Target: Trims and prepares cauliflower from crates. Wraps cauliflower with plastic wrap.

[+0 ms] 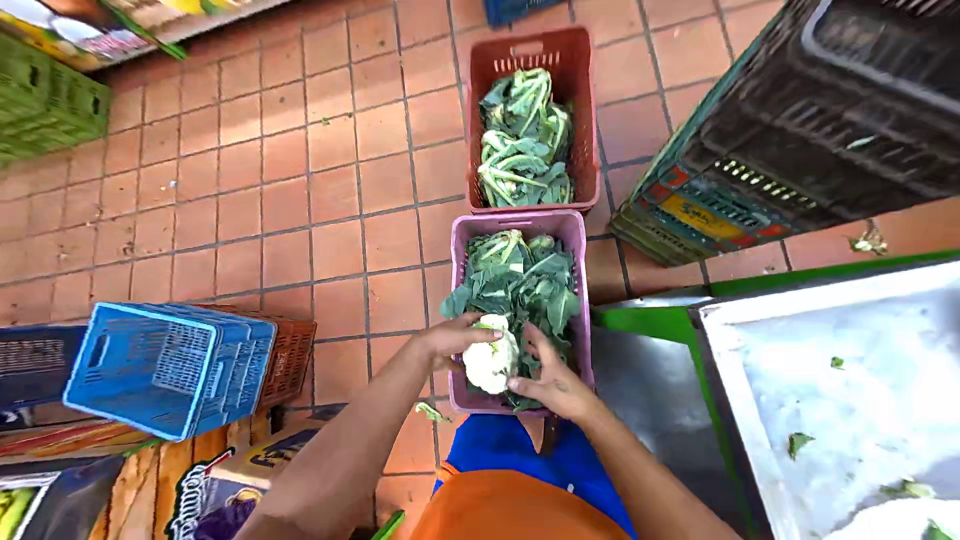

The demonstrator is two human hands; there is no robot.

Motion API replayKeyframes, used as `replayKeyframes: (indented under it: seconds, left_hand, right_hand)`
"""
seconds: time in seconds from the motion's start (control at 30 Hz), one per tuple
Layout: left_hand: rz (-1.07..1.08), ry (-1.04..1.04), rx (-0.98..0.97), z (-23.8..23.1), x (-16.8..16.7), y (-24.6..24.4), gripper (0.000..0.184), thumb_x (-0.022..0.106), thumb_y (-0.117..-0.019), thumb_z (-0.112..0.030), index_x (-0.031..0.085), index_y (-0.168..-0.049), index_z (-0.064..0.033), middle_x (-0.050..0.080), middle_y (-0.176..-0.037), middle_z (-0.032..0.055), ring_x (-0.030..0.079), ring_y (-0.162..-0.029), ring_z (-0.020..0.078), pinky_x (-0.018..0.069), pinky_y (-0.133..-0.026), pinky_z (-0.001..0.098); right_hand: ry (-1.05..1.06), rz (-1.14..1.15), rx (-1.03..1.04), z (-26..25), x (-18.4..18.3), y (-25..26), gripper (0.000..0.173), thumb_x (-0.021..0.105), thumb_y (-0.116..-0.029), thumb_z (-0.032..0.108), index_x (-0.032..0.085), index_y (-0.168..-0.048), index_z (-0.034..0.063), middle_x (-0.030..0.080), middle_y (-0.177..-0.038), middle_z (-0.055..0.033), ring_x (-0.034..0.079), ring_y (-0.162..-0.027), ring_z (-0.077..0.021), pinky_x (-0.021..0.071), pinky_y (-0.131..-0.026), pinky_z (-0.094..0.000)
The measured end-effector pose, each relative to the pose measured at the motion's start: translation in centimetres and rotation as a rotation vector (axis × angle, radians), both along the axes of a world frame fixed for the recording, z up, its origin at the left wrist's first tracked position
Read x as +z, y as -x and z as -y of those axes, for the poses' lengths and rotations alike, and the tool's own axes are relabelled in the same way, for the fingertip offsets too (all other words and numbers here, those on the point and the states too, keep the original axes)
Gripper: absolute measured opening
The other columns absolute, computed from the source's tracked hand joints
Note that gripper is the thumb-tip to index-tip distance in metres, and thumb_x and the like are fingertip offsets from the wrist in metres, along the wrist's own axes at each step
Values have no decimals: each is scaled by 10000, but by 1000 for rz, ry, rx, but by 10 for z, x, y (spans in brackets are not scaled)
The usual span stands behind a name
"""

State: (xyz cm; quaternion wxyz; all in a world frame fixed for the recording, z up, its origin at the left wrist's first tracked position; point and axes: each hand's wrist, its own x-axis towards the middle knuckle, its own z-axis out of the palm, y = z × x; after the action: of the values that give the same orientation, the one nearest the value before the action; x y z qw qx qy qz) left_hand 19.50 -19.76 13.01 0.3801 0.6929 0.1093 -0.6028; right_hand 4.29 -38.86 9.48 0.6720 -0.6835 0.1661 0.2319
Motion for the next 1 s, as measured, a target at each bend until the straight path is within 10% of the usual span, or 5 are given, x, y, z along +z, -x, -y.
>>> replayKeyframes:
  seconds: [0.27, 0.43, 0.63, 0.73, 1.0]
  left_hand:
    - [338, 208, 108, -26, 98, 29, 654, 531, -1022, -567, 385, -1566, -235, 714, -1171, 161, 727, -943, 331, 608, -793, 505]
    - [478, 390, -123, -31, 89, 24, 642, 647, -991, -420, 427, -1554, -202, 536, -1493, 118, 615, -1233, 314, 519, -1002, 561]
    - [226, 489, -113, -14, 60, 36, 241, 633, -1010, -261, 672, -1144, -64, 676, -1007, 120, 630, -839, 202, 536, -764, 399]
    - [225, 513, -103, -2, 55, 33, 197, 658, -983, -166, 666, -1137, -43, 679, -1050, 125, 648, -890, 218, 557, -793, 420]
    - [560, 54, 258, 20, -26, 16, 388, 629, -983, -209, 611, -1318, -14, 642, -1248, 270, 650, -1111, 430, 535, -929, 641]
  right_hand:
    - [-562, 31, -467, 3, 23, 2, 1077, 933, -624, 388, 382, -1535, 224, 678, -1198, -165, 704, -993, -294, 606, -842, -493]
    - [-499, -153, -192, 1, 60, 0, 1096, 854, -709, 477, 255, -1596, 237, 703, -1142, -131, 714, -943, -243, 613, -814, -455]
    - [-315, -169, -102, -8, 86, 11, 1200, 829, -704, 438, 97, -1633, 234, 683, -1157, -143, 708, -922, -235, 607, -800, -446]
    - [-393, -128, -192, 1, 76, 33, 1358, 905, -594, 594, 99, -1639, 269, 681, -1206, -162, 715, -991, -283, 611, -837, -485]
    - [-592, 116, -541, 20, 87, 114, 1038, 894, -630, 610, 479, -1478, 177, 692, -1196, -163, 705, -1027, -283, 599, -886, -481]
